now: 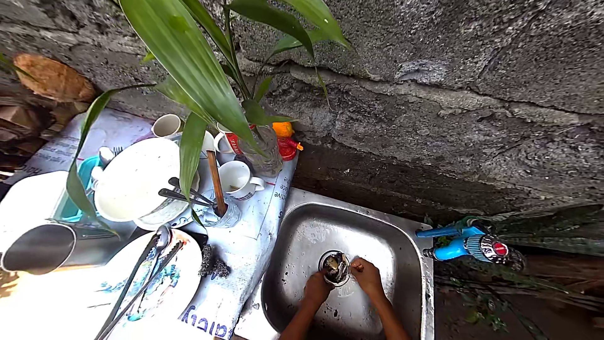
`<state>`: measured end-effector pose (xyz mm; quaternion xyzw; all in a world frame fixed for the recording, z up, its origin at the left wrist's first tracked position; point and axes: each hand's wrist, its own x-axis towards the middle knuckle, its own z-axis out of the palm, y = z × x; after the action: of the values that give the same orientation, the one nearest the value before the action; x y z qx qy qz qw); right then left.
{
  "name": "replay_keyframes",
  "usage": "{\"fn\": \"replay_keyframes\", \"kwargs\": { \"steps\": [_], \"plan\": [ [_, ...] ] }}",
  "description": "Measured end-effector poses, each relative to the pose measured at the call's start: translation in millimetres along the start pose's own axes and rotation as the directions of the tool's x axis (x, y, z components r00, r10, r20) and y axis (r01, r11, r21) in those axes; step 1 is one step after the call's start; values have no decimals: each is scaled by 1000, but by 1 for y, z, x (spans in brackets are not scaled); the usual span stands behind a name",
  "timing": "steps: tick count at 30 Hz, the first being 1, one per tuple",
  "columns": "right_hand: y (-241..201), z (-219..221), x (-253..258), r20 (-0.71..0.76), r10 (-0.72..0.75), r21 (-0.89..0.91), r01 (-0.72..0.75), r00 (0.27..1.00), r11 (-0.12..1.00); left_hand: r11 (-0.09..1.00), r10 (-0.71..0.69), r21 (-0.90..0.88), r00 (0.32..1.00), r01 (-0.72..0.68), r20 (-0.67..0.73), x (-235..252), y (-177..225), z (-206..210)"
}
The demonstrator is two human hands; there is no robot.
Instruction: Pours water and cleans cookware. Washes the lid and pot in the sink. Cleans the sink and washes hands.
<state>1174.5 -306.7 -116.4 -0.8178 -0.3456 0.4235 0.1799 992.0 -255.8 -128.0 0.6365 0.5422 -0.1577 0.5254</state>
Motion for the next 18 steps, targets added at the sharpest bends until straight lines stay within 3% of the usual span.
{"fn": "replay_keyframes", "kwargs": {
  "steps": [4, 8, 13, 15, 18],
  "plan": [
    [8, 0, -3, 14, -79, 8, 79, 997, 997, 1000, -24, 12, 1000, 24, 8, 1, 2, -1],
    [5, 6, -9, 84, -165, -254, 182, 983, 950, 1000, -15, 12, 1000, 15, 4, 1, 1, -1],
    [7, 21, -15, 57, -204, -406, 210, 977, 890, 1000, -11, 24, 1000, 11, -9, 1, 0, 0],
    [4, 21, -18, 41, -152, -368, 157, 987, 916, 1000, -14, 19, 1000, 14, -6, 1, 1, 0],
    [2, 16, -22, -68, -153, -120, 144, 986, 982, 1000, -18, 16, 1000, 18, 0, 1, 1, -1]
  ]
}}
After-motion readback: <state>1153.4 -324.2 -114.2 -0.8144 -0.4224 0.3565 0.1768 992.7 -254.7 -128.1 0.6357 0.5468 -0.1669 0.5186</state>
